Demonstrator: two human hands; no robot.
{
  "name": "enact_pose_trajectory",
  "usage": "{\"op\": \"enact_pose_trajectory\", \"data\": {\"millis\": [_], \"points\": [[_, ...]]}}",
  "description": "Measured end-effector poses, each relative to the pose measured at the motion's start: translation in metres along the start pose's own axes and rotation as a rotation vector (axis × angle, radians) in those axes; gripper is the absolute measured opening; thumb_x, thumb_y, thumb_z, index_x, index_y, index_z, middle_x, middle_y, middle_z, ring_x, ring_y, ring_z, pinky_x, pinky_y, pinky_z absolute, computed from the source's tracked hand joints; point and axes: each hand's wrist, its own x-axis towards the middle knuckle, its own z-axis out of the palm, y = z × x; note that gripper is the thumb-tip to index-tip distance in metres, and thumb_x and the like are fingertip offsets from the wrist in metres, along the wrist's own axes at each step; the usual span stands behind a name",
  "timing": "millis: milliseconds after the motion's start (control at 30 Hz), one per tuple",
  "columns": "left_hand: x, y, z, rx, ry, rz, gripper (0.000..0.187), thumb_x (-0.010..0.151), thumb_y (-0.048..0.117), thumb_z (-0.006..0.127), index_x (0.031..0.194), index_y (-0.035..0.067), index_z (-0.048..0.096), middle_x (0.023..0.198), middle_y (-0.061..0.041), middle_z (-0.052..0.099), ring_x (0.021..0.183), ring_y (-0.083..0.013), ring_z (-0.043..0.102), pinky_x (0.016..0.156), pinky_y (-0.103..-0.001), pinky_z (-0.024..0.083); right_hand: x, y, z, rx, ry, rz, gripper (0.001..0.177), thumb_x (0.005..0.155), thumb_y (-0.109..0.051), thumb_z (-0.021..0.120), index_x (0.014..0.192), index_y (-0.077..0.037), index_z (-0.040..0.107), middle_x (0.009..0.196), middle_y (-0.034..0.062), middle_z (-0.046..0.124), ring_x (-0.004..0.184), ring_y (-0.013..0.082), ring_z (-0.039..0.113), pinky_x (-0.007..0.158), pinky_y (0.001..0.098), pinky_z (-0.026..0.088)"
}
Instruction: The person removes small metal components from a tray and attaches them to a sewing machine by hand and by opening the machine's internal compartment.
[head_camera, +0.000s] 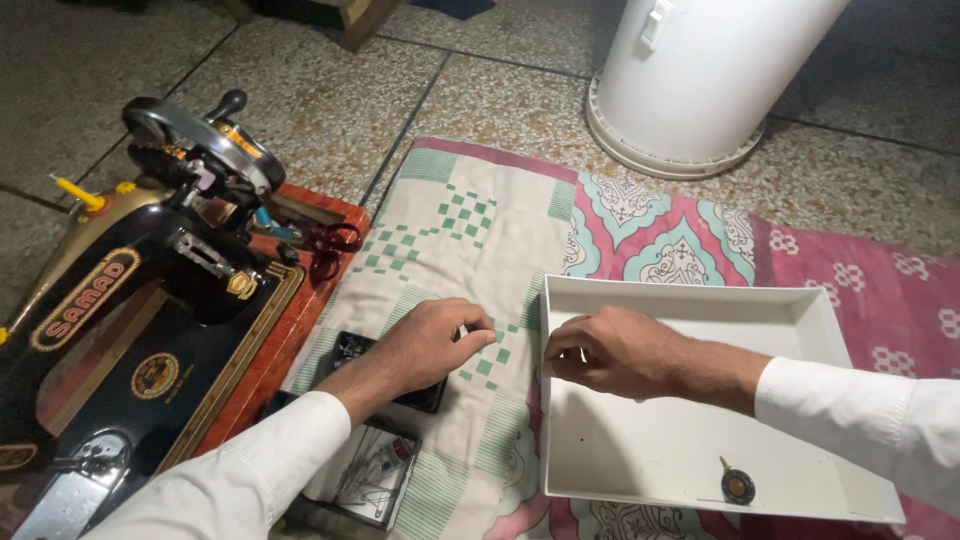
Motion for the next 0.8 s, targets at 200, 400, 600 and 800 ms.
{"op": "enact_pose_trajectory", "data": {"millis": [200, 400, 600, 800], "points": [[0.014, 0.023, 0.008, -0.071, -0.05, -0.014, 0.025, 0.092, 0.027, 0.064, 0.1, 0.006, 0.075, 0.09, -0.009, 0.074, 0.077, -0.0226, 0.068, 0.072, -0.037, 0.055, -0.018, 0.007, -0.004, 0.033, 0.017, 0.015, 0.017, 0.09, -0.025, 0.069, 0.093, -0.009, 0.075, 0.083, 0.0059, 0.076, 0.068, 0.0215, 0.073, 0.063, 0.0383, 0.057], [0.033, 0.045, 0.022, -0.092, -0.114, 0.091, 0.023, 0.093, 0.025, 0.065, 0.101, 0.006, 0.075, 0.088, -0.009, 0.073, 0.075, -0.0198, 0.067, 0.07, -0.035, 0.054, -0.04, 0.017, -0.007, 0.038, 0.026, 0.123, 0.022, 0.091, -0.03, 0.069, 0.094, -0.009, 0.075, 0.08, 0.0073, 0.075, 0.068, 0.0236, 0.072, 0.064, 0.0395, 0.057], [0.047, 0.065, 0.042, -0.159, -0.094, 0.287, 0.018, 0.095, 0.02, 0.065, 0.098, 0.004, 0.073, 0.085, -0.008, 0.071, 0.075, -0.0197, 0.067, 0.068, -0.033, 0.055, -0.067, 0.03, -0.005, 0.045, 0.03, 0.216, 0.024, 0.092, -0.032, 0.067, 0.095, -0.009, 0.075, 0.081, 0.0085, 0.075, 0.072, 0.025, 0.073, 0.068, 0.0415, 0.056], [0.06, 0.075, 0.062, -0.194, -0.218, 0.364, 0.016, 0.095, 0.019, 0.066, 0.1, 0.004, 0.072, 0.084, -0.009, 0.07, 0.075, -0.0202, 0.068, 0.07, -0.034, 0.057, -0.092, 0.039, -0.004, 0.051, 0.047, 0.277, 0.024, 0.091, -0.031, 0.063, 0.096, -0.013, 0.079, 0.085, 0.0083, 0.076, 0.075, 0.0276, 0.072, 0.072, 0.0428, 0.055]]}}
